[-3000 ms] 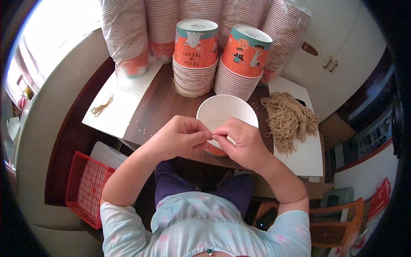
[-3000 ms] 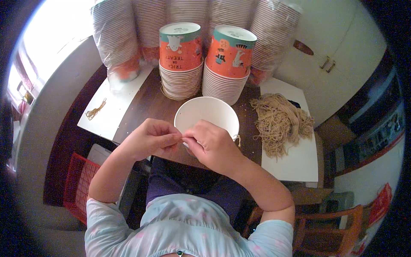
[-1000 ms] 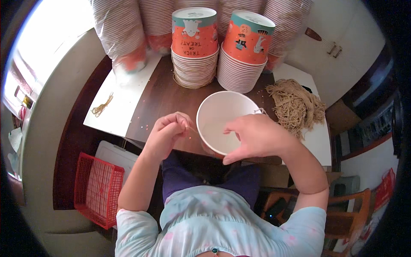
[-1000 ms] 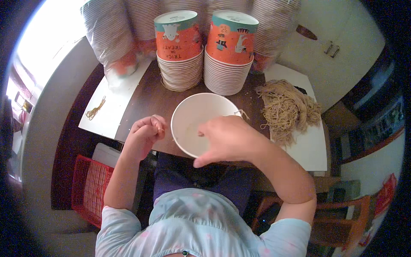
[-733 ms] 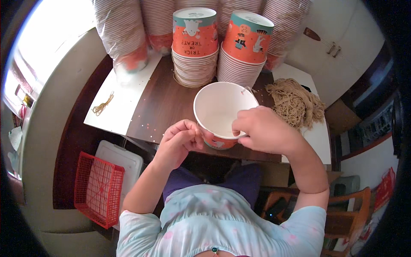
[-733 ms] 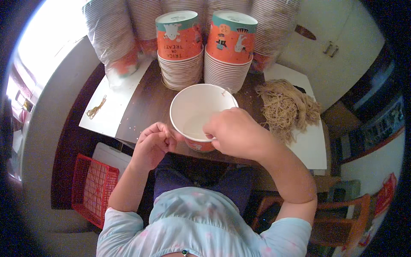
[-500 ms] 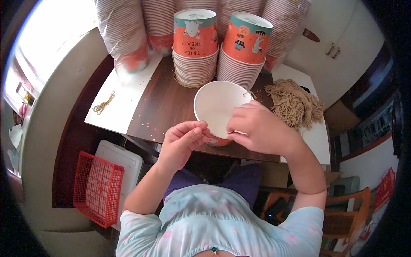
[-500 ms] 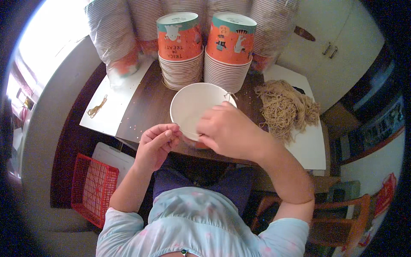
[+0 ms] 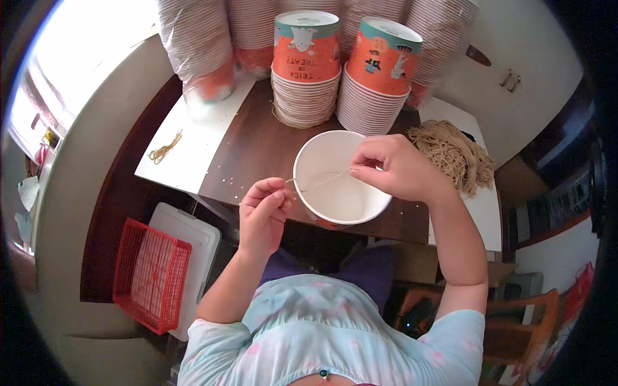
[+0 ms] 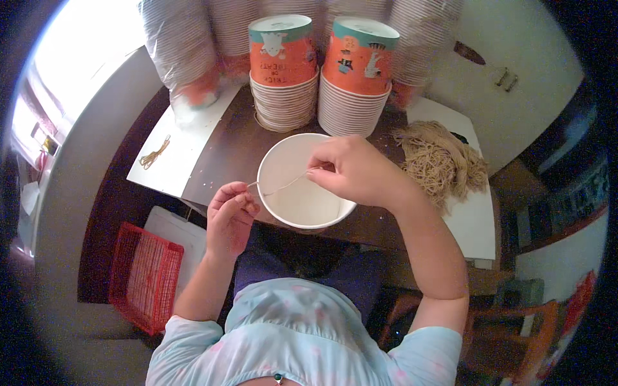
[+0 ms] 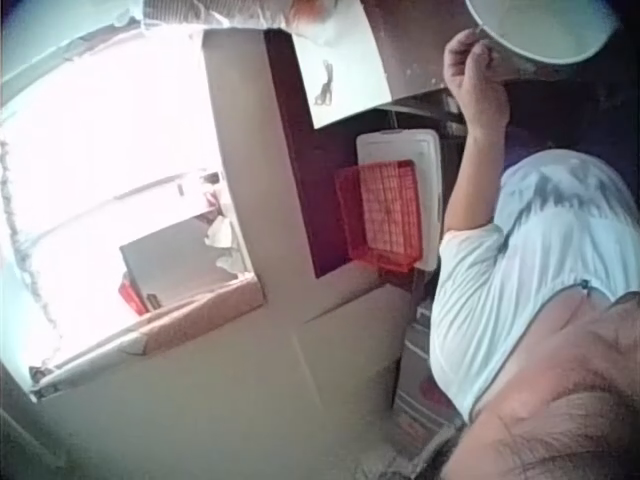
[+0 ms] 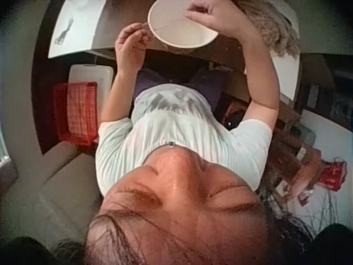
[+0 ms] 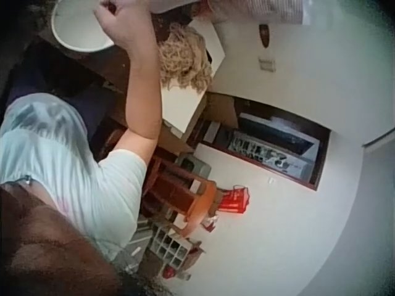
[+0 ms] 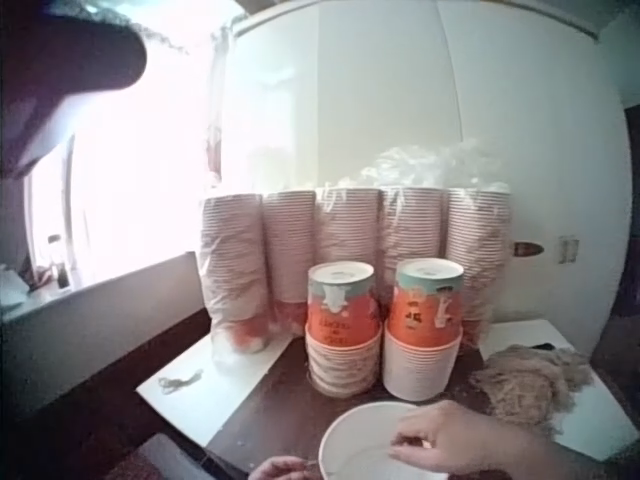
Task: Attaching thin strings or cords to pre-printed paper buckets as part of an assembly process.
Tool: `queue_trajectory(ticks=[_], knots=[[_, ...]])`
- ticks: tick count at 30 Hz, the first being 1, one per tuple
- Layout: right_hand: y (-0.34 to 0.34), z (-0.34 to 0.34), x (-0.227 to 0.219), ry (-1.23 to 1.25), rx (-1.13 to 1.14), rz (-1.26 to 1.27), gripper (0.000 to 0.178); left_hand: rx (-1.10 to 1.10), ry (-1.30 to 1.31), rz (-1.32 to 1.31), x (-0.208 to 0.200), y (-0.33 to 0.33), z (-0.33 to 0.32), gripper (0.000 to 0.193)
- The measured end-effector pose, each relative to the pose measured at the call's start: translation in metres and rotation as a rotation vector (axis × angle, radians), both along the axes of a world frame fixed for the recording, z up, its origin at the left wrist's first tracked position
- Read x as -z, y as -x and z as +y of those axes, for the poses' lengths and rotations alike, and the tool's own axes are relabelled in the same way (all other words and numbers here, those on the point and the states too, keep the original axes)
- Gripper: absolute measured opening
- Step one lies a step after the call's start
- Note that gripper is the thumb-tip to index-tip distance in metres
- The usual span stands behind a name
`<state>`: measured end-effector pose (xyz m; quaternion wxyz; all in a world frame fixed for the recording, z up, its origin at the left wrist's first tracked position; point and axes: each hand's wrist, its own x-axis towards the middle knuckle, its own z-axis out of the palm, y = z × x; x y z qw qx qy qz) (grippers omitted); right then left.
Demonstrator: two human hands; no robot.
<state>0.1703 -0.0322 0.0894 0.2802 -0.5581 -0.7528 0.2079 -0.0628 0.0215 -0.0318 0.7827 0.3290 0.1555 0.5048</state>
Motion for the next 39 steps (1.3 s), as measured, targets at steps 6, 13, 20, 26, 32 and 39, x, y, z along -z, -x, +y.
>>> queue_trajectory(ticks=[6, 13, 20, 26, 32, 39], knots=[[-0.006, -0.007, 0.013, 0.065, 0.015, -0.022, 0.013, -0.06, 0.096, -0.1, 0.012, 0.003, -0.003, 0.019], [-0.003, 0.003, 0.02, 0.232, -0.055, 0.014, 0.026, -0.05, 0.135, -0.064, 0.018, 0.0, -0.002, 0.02], [0.029, 0.032, 0.053, 0.242, -0.139, -0.11, 0.042, -0.014, 0.12, -0.058, 0.021, -0.002, 0.0, 0.02], [0.029, 0.043, 0.056, 0.479, -0.223, 0.15, 0.021, -0.011, 0.12, -0.032, 0.015, 0.0, 0.001, 0.021], [0.01, 0.029, 0.0, 0.438, -0.109, 0.282, 0.013, -0.498, -0.647, 0.61, -0.009, 0.009, 0.018, 0.032], [0.019, 0.013, -0.05, 0.272, -0.068, 0.01, 0.012, 0.165, -0.709, 0.785, -0.094, -0.023, 0.009, 0.028]])
